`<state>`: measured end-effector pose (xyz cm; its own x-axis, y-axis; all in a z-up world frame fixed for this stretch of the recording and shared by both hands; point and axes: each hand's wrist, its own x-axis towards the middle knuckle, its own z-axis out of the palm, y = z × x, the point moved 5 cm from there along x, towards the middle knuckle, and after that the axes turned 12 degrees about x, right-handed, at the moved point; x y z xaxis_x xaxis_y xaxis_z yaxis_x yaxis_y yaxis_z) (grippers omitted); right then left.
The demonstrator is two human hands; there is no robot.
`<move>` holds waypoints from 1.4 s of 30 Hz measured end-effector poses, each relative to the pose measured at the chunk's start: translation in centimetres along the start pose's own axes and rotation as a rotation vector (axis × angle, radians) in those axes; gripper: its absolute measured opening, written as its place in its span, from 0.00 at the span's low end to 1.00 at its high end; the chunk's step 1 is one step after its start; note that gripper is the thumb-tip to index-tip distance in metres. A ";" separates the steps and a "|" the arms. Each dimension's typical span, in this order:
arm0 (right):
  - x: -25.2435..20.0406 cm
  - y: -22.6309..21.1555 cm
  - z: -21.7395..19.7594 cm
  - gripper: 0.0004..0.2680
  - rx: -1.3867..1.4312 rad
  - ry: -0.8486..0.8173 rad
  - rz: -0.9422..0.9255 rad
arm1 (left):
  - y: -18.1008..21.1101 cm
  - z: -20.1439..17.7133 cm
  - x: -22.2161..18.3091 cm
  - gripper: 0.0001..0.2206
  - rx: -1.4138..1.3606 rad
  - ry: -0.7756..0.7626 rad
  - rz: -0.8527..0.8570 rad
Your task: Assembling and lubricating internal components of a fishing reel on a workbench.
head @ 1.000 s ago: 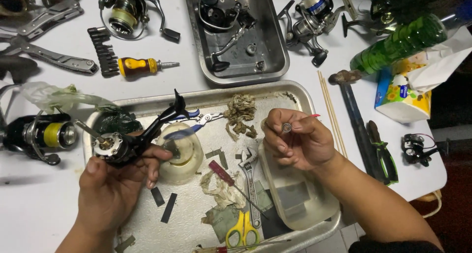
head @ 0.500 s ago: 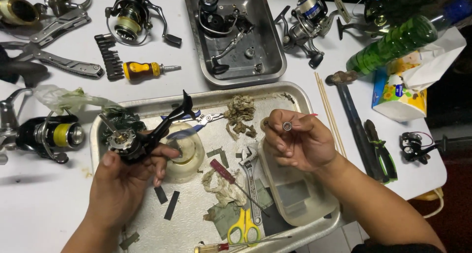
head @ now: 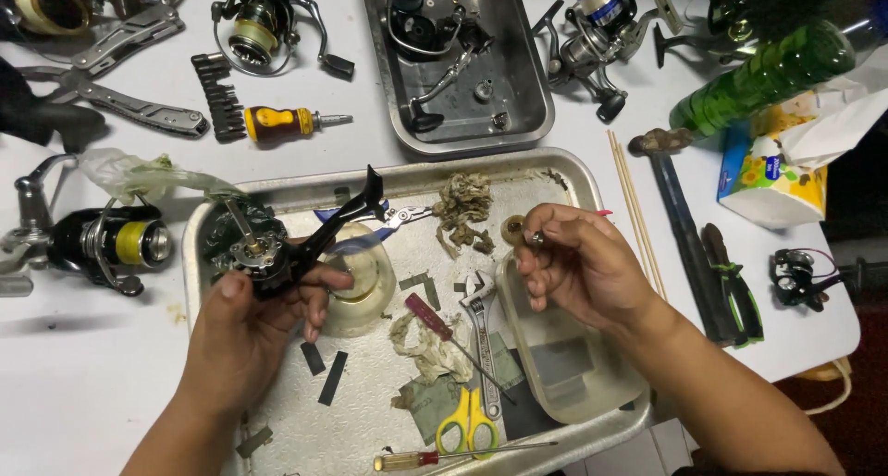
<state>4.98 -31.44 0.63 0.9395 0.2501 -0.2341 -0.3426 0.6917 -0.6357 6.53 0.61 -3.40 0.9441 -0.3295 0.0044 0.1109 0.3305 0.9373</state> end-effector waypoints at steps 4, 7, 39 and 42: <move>-1.1 -0.5 0.3 0.06 0.043 -0.011 -0.060 | 0.1 0.1 0.0 0.32 -0.018 -0.014 0.001; -2.0 -0.6 -0.3 0.05 -0.030 0.036 -0.104 | 0.4 0.4 0.0 0.31 0.005 -0.016 0.000; -5.4 -0.9 4.6 0.06 -1.081 0.006 -0.667 | 0.0 0.0 0.1 0.29 -0.005 -0.018 0.017; -5.5 -0.8 4.7 0.06 -1.082 0.005 -0.684 | -0.2 -0.2 0.1 0.29 -0.007 -0.040 0.021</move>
<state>0.12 -30.21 5.91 0.9252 0.0596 0.3748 0.3783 -0.2240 -0.8982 6.66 0.70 -3.69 0.9331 -0.3575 0.0385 0.0932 0.3440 0.9343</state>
